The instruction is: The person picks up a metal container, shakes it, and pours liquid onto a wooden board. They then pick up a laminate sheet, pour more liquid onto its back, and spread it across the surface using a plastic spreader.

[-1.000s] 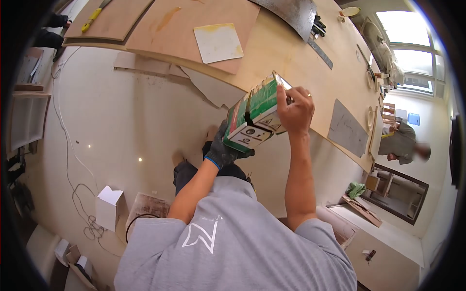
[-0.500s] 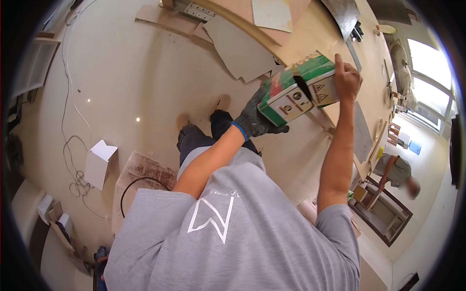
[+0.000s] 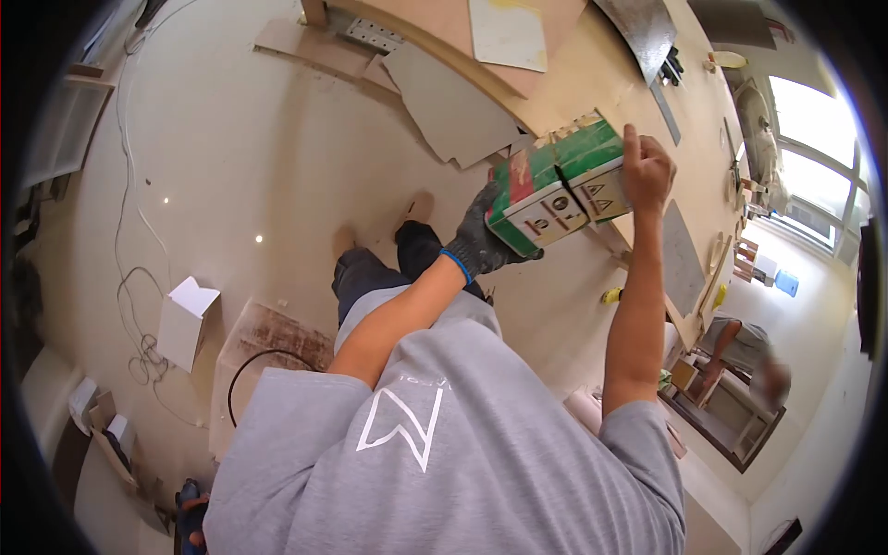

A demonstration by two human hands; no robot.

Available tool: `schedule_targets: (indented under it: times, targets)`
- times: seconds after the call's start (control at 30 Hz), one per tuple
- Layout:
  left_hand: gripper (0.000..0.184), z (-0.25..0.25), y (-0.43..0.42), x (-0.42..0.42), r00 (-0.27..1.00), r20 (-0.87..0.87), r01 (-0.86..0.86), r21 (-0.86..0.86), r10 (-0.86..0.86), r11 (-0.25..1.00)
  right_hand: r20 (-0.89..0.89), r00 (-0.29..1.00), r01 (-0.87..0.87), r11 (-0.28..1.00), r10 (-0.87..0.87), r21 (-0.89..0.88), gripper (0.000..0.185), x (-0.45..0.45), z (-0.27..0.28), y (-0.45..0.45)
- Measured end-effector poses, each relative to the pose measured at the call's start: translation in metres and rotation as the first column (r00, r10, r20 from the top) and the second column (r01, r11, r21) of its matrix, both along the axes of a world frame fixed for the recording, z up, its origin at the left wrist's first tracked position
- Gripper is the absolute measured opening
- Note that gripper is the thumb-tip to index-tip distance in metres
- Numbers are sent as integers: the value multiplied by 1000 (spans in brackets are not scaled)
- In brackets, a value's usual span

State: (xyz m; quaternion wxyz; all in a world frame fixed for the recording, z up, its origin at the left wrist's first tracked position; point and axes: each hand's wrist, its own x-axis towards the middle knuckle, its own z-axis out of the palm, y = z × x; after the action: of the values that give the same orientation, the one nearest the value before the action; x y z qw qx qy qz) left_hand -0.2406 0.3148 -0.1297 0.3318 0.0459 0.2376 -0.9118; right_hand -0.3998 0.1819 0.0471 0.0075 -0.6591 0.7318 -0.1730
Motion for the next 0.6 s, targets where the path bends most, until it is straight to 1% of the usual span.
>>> schedule_targets:
  times: [0.07,0.13,0.17,0.27,0.37,0.43,0.47,0.5,0.53,0.57,0.6]
  targets:
    - [76,-4,3,-2,1000,13,-26,60,25,998,6,997,-75,994,76,-76,41,-7,-8,1]
    - [75,-2,1,-4,999,3,-51,95,51,994,32,998,-49,998,50,-35,43,-5,-6,-4]
    - [75,1,-1,-3,998,34,-47,83,44,995,48,998,-32,999,33,-17,43,-5,-4,-8]
    - [75,-1,-2,-4,998,2,-61,28,61,998,50,999,9,999,-11,39,46,0,3,-12]
    - [75,7,-3,-2,996,40,-80,-54,82,995,37,999,-10,996,6,85,50,-4,3,-21]
    - [72,14,-4,-1,993,43,-102,-100,107,990,53,998,27,989,-35,143,51,-4,7,-26]
    - [71,17,-4,0,995,35,-95,-89,98,992,61,997,39,985,-51,171,52,-6,5,-27]
    - [70,16,-4,1,995,27,-90,-79,93,993,53,998,21,991,-29,132,52,-13,-2,-30]
    - [69,19,-4,2,996,20,-89,-68,90,994,55,998,29,988,-38,149,52,-14,-4,-31]
    - [68,20,-3,3,994,58,-89,-97,95,991,56,997,33,985,-44,172,52,-14,0,-33]
    - [69,18,-2,2,995,45,-80,-81,84,994,55,997,34,980,-45,194,52,-13,1,-35]
